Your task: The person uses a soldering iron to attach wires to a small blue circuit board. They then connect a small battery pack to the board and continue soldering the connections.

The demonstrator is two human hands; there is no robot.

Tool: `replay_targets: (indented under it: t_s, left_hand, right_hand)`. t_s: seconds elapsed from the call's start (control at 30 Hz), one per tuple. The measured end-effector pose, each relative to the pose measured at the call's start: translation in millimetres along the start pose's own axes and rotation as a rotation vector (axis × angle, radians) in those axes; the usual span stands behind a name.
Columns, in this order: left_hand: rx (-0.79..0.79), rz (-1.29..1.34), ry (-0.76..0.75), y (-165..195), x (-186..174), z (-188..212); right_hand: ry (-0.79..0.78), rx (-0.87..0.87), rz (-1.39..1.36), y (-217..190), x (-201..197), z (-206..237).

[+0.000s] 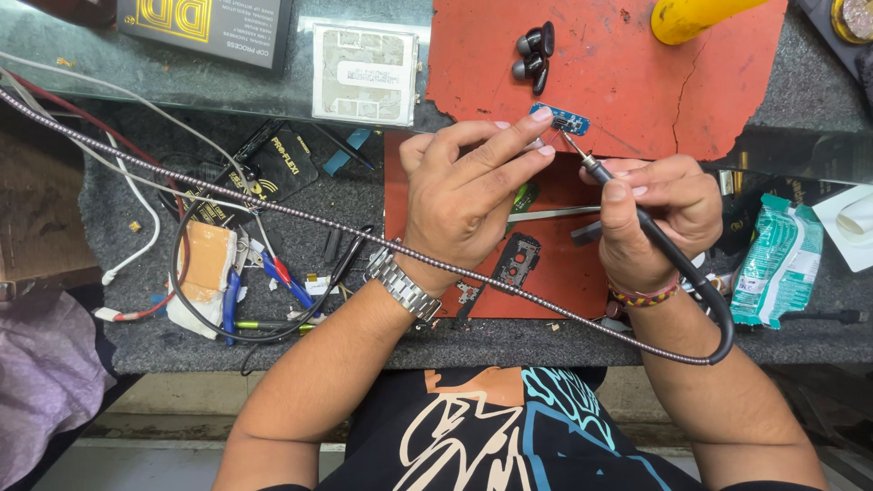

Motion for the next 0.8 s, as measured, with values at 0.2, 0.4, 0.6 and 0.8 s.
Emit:
replay_targets:
  t_s: [0.2,0.4,0.6,0.8]
  left_hand:
    - [0.003,0.001,0.001,0.0,-0.4,0.5]
    - [0.002,-0.005,-0.002,0.6,0.3,-0.8]
    - [-0.001,-0.001,-0.006,0.6,0.1,-0.8]
    - [-0.005,-0.001,-0.017,0.8,1.0,-1.2]
  right_hand:
    - [0.005,0.015,-0.034,2.5,-0.6,-0.2]
    - [0.003,0.013,-0.032,3.0,-0.4,-0.7]
    - [-0.018,0.003,-0.01,1.0,0.4,-1.4]
    - [-0.031,0.002,0.019,0.7,1.5,-2.4]
Point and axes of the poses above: each hand's wrist, its own z-axis away from the middle knuckle, its own x-axis out of the palm, y = z × x, the point moved 8 cm from there along -z, towards the middle knuckle, and after that the axes turned 5 degrees about -z, right-handed, at the moved point
